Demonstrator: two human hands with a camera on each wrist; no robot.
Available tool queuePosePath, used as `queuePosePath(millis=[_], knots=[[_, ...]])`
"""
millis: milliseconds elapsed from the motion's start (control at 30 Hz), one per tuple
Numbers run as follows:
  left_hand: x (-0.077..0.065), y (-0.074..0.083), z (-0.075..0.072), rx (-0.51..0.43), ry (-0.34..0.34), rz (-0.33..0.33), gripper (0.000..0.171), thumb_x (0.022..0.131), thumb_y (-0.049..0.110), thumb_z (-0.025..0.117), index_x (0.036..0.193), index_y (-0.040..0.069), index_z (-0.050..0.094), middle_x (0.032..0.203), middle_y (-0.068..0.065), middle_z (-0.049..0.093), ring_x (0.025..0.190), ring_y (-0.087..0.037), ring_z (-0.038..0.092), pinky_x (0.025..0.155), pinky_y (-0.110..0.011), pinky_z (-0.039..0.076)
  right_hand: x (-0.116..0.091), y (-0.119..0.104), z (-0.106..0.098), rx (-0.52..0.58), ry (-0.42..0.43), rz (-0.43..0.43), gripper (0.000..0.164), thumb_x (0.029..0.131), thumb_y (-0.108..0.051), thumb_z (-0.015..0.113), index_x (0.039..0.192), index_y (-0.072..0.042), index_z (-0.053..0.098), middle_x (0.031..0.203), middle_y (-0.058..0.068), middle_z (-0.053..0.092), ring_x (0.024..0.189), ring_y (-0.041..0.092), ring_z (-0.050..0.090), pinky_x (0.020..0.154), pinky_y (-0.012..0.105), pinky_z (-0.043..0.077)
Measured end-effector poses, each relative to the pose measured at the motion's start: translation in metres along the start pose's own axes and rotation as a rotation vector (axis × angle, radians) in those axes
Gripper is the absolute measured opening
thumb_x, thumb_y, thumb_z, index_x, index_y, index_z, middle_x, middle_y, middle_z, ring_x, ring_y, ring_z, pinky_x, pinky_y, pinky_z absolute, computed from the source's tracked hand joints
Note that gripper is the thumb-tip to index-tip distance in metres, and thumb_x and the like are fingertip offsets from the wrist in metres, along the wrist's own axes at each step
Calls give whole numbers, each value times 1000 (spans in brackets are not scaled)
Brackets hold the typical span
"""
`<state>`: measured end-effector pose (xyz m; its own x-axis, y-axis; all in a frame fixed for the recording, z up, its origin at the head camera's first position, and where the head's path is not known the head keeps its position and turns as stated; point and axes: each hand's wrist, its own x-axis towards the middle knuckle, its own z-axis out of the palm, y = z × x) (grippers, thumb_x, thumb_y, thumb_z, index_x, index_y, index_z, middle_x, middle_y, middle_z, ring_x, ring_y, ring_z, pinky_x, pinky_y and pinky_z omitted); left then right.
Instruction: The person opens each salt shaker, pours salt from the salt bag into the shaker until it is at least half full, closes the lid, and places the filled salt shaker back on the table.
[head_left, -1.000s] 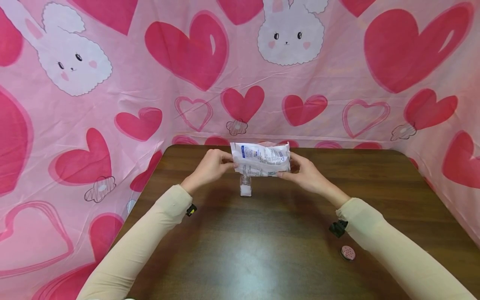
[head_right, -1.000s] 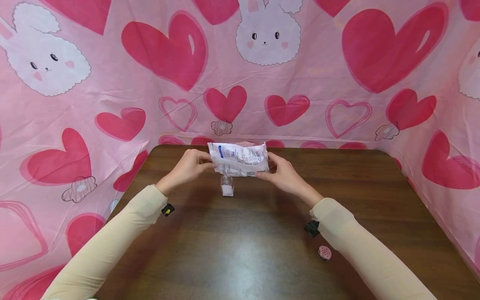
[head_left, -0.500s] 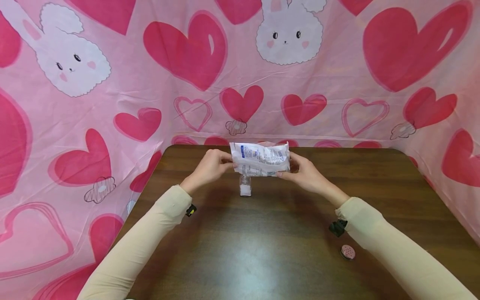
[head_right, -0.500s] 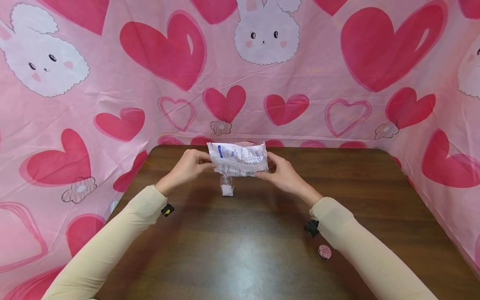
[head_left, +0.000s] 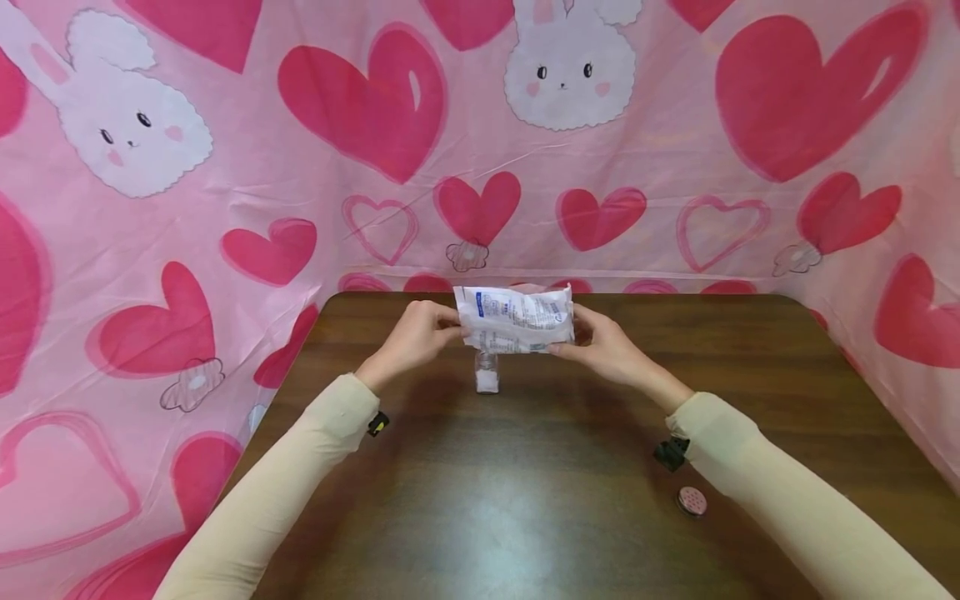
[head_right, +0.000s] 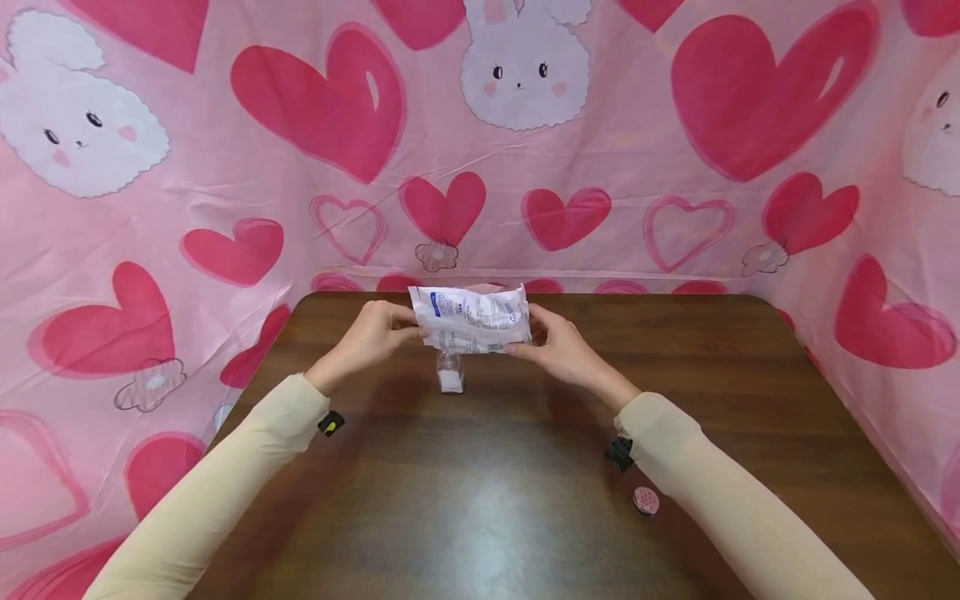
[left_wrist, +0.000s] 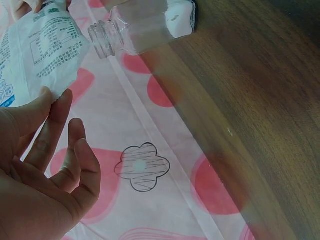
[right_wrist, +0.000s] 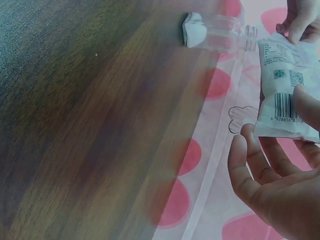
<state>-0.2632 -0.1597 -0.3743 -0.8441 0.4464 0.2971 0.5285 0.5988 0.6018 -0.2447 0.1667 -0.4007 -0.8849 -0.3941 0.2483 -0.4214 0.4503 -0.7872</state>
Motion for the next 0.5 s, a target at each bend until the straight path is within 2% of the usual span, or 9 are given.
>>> queuePosePath(millis=[267, 500], knots=[[-1, -1, 0, -17, 2, 11, 7, 93, 5, 81, 100, 4, 83, 87, -9, 77, 66, -21, 56, 57, -30, 44, 1, -1, 2, -7, -5, -11, 59, 90, -14, 86, 143, -9, 59, 118, 10, 71, 94, 28, 62, 81, 41, 55], [0, 0, 0, -1, 5, 23, 7, 93, 6, 81, 100, 4, 84, 86, -4, 77, 67, -22, 58, 59, -32, 45, 0, -1, 0, -7, 4, 0, 58, 91, -16, 86, 142, -6, 60, 118, 12, 71, 95, 30, 63, 82, 43, 54]])
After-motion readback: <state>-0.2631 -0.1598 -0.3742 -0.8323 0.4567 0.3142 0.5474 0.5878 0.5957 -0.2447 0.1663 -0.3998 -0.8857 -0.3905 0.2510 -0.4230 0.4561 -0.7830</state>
